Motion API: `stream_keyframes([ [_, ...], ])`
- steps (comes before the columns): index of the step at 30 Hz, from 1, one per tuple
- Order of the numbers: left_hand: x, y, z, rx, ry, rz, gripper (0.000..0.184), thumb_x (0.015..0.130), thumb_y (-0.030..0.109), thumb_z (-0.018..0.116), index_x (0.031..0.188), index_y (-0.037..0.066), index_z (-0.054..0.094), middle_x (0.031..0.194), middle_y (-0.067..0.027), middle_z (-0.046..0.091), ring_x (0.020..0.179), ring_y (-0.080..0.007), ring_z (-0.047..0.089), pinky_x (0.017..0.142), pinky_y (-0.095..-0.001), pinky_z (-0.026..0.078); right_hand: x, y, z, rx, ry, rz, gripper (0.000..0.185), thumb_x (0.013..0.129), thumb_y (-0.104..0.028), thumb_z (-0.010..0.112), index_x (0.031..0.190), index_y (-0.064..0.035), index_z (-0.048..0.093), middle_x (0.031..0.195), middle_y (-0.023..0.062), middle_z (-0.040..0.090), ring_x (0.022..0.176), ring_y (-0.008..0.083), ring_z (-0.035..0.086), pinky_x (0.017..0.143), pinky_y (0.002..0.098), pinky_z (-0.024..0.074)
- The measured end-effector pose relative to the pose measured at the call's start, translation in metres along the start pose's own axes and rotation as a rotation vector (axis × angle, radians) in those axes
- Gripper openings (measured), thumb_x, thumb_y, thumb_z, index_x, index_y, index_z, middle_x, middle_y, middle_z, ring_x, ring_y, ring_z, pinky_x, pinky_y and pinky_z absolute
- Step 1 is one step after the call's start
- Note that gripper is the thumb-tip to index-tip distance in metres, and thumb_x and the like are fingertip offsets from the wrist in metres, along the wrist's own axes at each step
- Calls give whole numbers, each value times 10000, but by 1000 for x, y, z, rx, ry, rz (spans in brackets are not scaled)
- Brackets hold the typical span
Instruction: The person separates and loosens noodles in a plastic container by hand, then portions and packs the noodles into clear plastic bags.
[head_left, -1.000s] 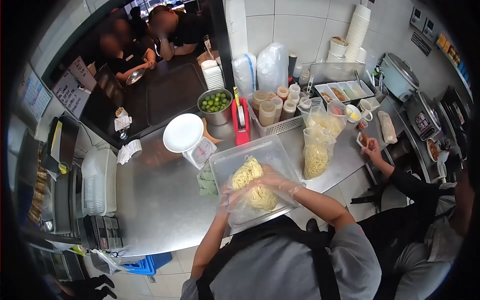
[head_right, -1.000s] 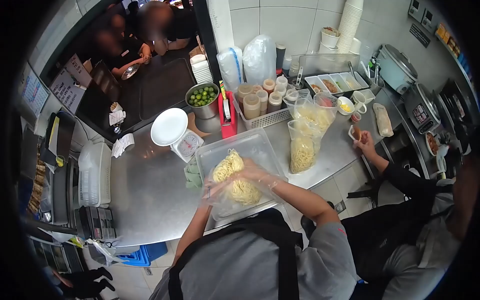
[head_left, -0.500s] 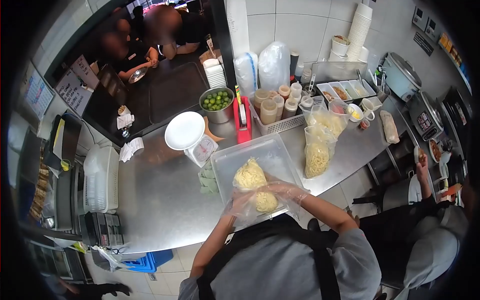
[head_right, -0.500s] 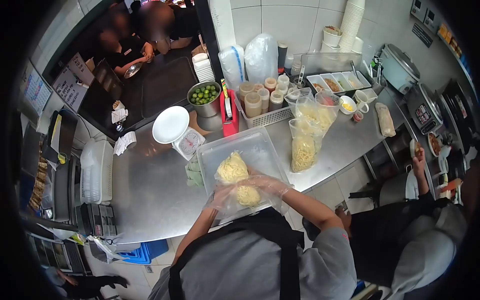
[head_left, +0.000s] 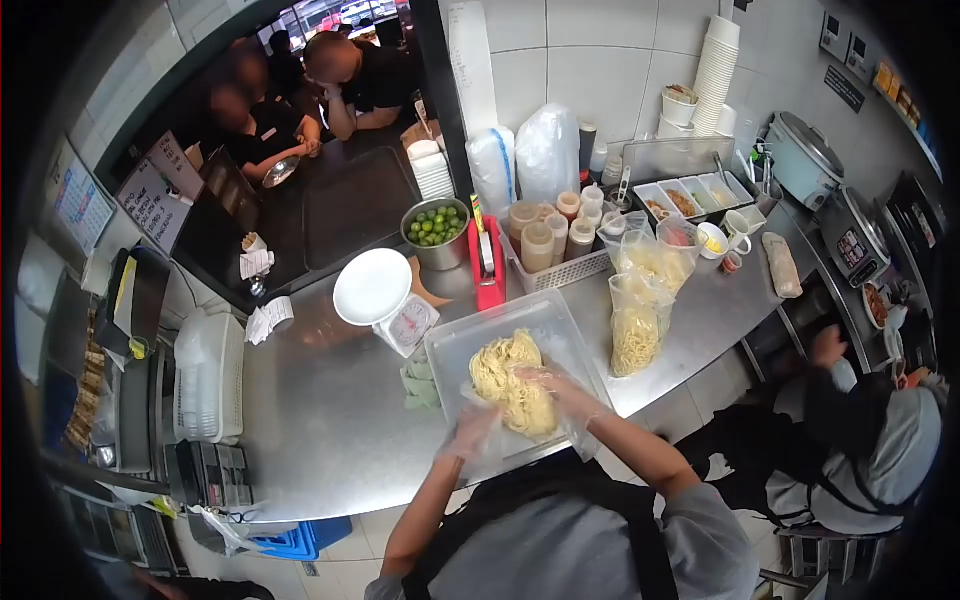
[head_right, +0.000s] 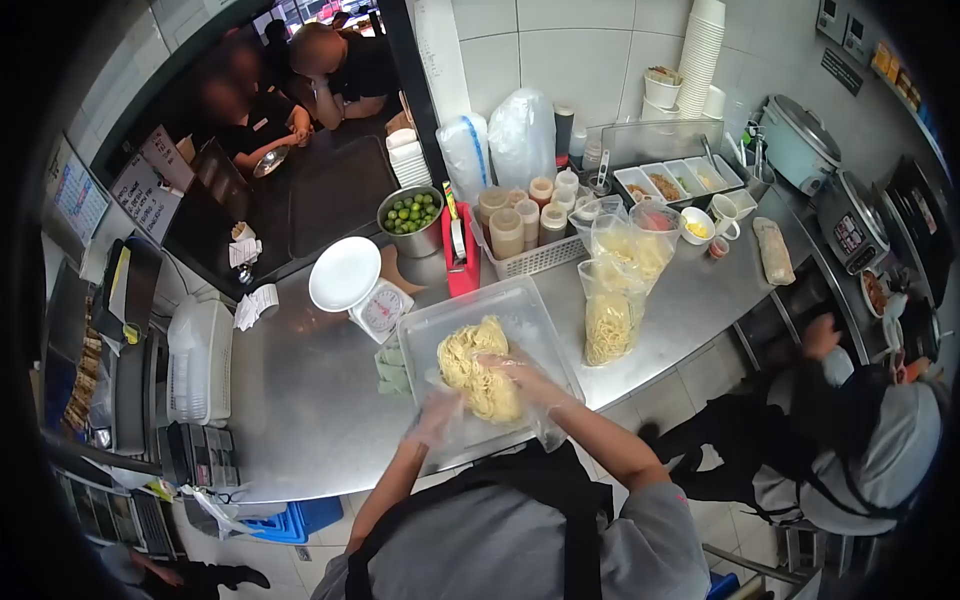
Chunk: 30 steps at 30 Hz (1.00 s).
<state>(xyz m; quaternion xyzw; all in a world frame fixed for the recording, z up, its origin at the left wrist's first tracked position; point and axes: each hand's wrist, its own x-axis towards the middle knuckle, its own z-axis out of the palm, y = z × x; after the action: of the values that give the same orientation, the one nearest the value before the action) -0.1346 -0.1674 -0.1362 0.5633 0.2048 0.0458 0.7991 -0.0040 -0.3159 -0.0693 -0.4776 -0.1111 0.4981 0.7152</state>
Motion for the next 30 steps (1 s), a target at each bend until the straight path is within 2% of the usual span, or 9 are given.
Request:
stream_keyframes([
  [3,11,-30,-5,-255,3,-100,536,810,35,648,1301,30,432,1231,-84,529,1094,-176,535,906,-326,462,15,31,-13,67,-76,40,954,763,-286,729,1427,-7,104,1362,159,377,1252,248,406,1036,344,344],
  [6,36,-67,-45,-299,-75,-213,567,810,42,651,1322,23,408,1245,-80,520,1113,-171,524,926,-326,445,13,42,-23,-583,-69,-240,1126,704,-293,777,1438,-20,-31,1436,186,238,1339,275,256,1089,362,248],
  [9,37,-32,-6,-344,36,244,550,800,38,660,1303,9,437,1217,-94,543,1093,-165,539,917,-317,450,9,17,-1,-606,-90,-362,1277,635,-251,827,1422,-33,-155,1476,192,114,1377,282,128,1114,359,168],
  [13,7,7,-25,219,61,95,623,760,55,703,1307,-10,412,1237,-109,539,1161,-162,487,985,-311,391,-2,-3,-5,-429,-144,-255,1317,593,-167,851,1420,-32,-165,1467,192,173,1378,278,137,1117,360,162],
  [17,1,53,-11,200,-52,357,745,689,142,786,1309,1,398,1219,-104,557,1172,-155,474,1000,-307,374,14,-9,-22,-770,-199,-445,1268,589,-255,851,1440,-27,-61,1442,215,224,1366,300,174,1112,370,175],
  [20,-4,56,-12,238,-204,-28,871,661,20,777,1379,26,285,1288,-75,487,1164,-167,481,995,-309,391,15,-6,-25,-1007,-168,-436,1218,572,-363,841,1448,-51,55,1396,236,289,1336,345,232,1102,391,195],
  [23,15,21,-5,326,-74,194,863,657,1,770,1373,22,290,1321,-75,453,1197,-166,451,1026,-329,366,30,13,-31,-1154,-207,-508,1201,548,-339,851,1444,-55,104,1384,229,305,1322,361,254,1097,403,211],
  [27,26,-4,-9,311,-46,158,807,691,-9,740,1366,7,297,1293,-89,484,1167,-176,485,1020,-323,377,37,29,-17,-1264,-45,-560,960,621,-353,786,1383,-63,279,1308,201,412,1260,369,350,1072,428,257],
  [30,39,-44,-21,-153,31,117,684,711,17,738,1296,7,384,1223,-90,534,1110,-173,523,981,-317,417,52,29,-35,-1326,-168,-607,859,653,-355,756,1352,-79,340,1282,193,443,1234,362,381,1058,431,274],
])
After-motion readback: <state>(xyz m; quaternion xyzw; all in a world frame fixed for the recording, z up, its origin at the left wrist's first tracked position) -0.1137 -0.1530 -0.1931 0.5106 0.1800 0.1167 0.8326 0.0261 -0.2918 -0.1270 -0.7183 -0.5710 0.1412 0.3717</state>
